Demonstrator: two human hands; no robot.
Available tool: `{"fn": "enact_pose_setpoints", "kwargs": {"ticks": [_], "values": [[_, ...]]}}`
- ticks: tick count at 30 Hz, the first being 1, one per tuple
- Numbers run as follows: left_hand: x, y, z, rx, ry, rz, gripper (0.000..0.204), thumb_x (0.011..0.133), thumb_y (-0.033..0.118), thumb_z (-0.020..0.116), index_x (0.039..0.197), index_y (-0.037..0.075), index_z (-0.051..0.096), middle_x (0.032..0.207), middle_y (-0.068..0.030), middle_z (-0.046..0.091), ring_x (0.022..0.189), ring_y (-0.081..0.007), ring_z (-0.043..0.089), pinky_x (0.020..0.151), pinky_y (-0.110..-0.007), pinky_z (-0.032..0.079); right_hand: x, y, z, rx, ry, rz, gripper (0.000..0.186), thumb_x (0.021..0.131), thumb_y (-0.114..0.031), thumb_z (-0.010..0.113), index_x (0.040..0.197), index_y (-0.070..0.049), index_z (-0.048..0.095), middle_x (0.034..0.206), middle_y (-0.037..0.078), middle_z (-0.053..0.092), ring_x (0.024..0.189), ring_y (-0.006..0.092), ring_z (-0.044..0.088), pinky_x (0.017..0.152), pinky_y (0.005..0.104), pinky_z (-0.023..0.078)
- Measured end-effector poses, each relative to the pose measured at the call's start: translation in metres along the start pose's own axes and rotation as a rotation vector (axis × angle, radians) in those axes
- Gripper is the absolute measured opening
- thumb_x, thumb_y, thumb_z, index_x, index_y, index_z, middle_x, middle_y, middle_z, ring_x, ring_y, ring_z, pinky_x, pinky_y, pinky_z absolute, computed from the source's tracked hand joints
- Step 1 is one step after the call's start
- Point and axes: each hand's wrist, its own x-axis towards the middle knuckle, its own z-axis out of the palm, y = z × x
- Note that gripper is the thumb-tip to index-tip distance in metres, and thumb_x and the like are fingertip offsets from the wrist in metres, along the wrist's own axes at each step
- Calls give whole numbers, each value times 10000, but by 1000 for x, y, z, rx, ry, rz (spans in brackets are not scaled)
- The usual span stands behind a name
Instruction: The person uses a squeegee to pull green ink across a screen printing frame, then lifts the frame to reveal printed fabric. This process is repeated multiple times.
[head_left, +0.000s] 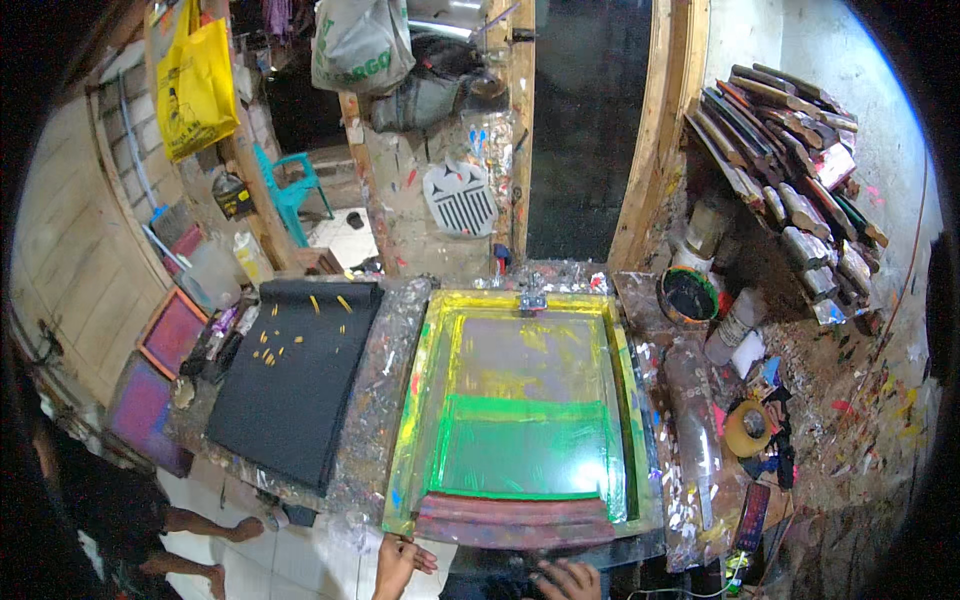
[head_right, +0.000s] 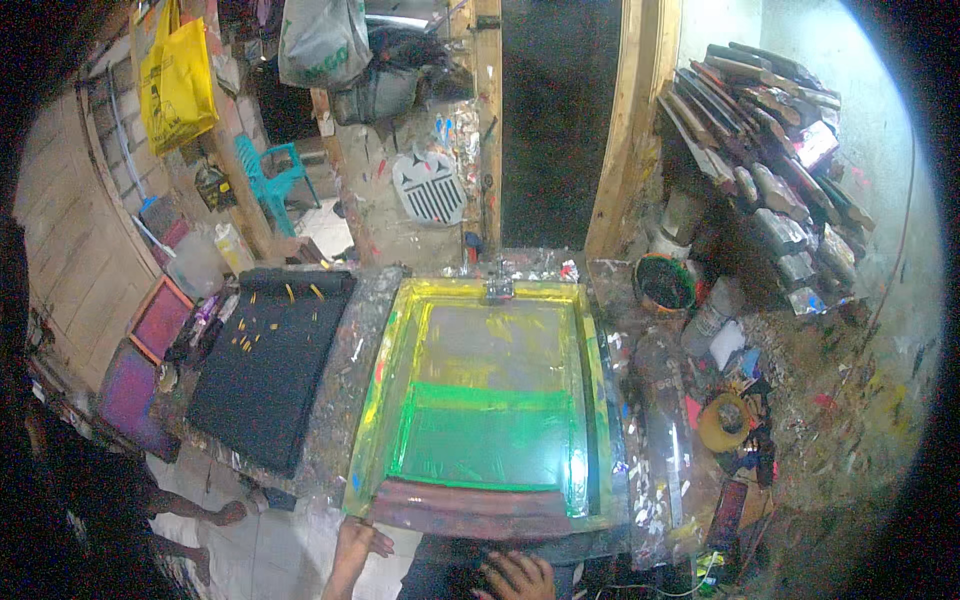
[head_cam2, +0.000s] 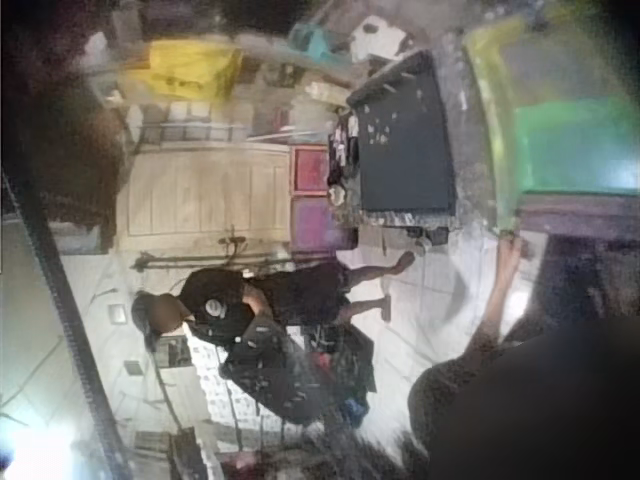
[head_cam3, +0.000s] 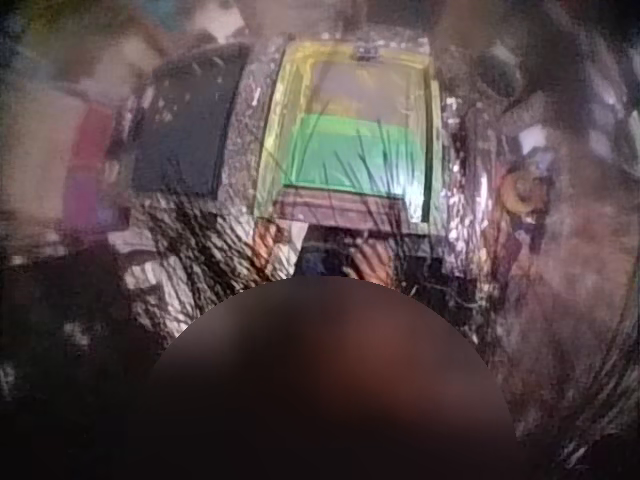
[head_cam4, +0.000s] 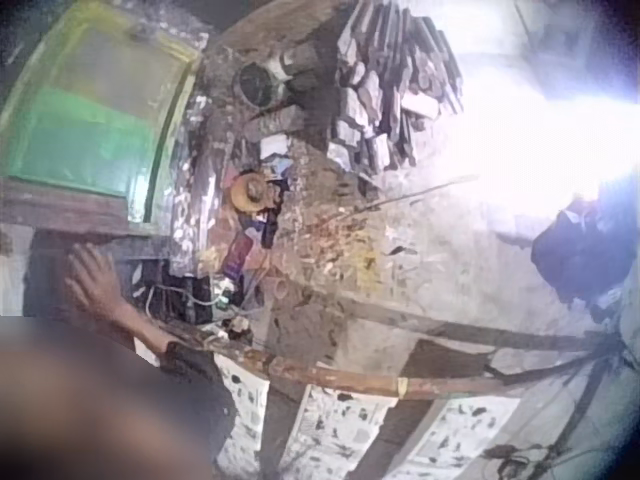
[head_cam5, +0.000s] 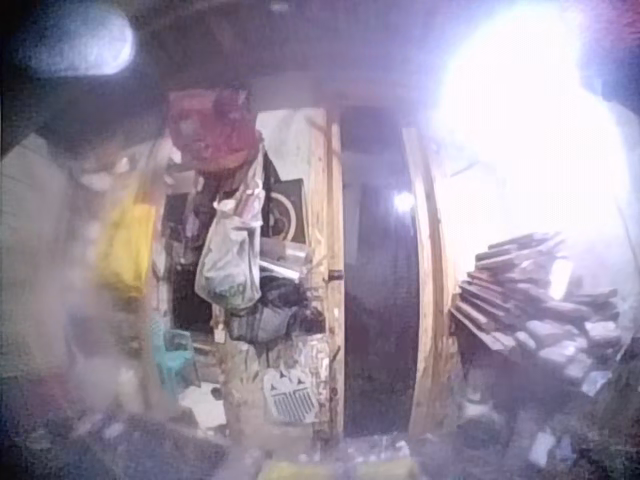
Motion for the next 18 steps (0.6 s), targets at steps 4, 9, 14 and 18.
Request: {"fn": "enact_pose_setpoints", "kwargs": {"ticks": [4,9,14,18], "values": [[-29,61,-2,580,-103,-116,259,1009,137,568,1152,-46,453,801,-262,718,567,-298,718,573,-439,602,17,52,-25,-213,-196,111,565,844,-477,811,1234,-112,624,1194,147,595,1149,353,576,1017,548,418],[-48,145,26,1320,53,800,579,888,390,778,1256,0,560,1135,-217,690,941,-367,725,818,-479,574,61,111,-36,-207,-328,7,427,859,-344,785,1175,-78,676,1084,141,677,935,358,694,846,439,523],[39,191,55,1376,-283,971,453,882,309,773,1192,26,602,1056,-200,687,993,-423,688,848,-504,556,109,115,-45,-367,-139,-72,424,850,-457,793,926,-72,630,748,114,680,718,332,698,660,461,527],[40,165,45,1341,-466,820,355,857,214,804,1045,11,582,958,-185,696,950,-403,704,788,-497,566,88,118,-50,-332,-387,63,407,814,-446,816,910,-98,627,748,101,687,658,324,685,654,459,533]]}}
